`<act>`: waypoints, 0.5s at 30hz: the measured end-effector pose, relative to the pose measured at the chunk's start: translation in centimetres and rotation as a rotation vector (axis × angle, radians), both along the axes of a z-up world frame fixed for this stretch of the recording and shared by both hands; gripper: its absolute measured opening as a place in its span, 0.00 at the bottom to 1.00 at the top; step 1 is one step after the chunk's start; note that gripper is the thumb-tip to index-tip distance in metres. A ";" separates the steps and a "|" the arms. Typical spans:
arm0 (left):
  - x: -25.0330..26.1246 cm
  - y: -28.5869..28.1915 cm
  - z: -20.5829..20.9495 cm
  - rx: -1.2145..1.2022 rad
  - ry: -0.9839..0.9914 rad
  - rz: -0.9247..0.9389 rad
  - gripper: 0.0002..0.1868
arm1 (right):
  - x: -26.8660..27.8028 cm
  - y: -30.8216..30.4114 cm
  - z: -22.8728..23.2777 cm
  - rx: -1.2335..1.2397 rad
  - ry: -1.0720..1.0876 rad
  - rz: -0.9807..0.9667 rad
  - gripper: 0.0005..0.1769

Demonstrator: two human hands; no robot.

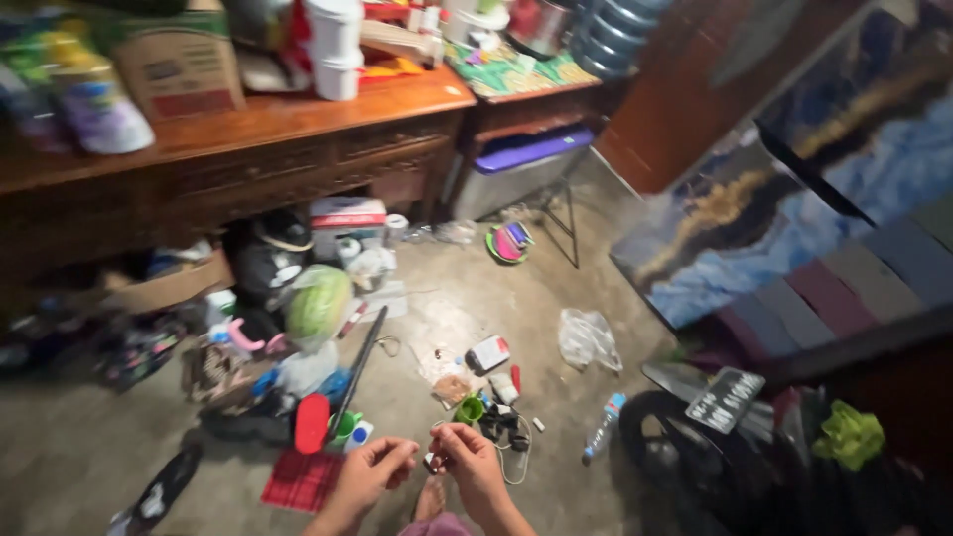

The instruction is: Organizing a cluttered room by picking up items from the floor and table, including groceries and a motorcycle helmet.

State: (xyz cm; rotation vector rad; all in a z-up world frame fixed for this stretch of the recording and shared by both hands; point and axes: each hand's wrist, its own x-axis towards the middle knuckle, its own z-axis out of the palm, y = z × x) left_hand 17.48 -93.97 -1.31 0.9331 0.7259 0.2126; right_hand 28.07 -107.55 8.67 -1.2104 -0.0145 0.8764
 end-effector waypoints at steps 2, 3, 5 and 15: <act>-2.7 0.3 3.0 0.047 0.035 0.038 0.10 | -1.1 0.0 -0.1 0.022 -0.023 0.041 0.12; -3.9 0.2 4.7 0.089 0.077 0.048 0.11 | -1.6 -0.1 0.0 0.039 -0.040 0.055 0.12; -5.6 -0.4 4.9 0.076 0.080 0.086 0.12 | -2.3 -0.4 1.5 0.037 -0.060 0.103 0.11; -8.0 -4.4 9.2 0.213 0.055 0.048 0.11 | -2.5 -2.1 7.9 0.018 -0.287 0.304 0.10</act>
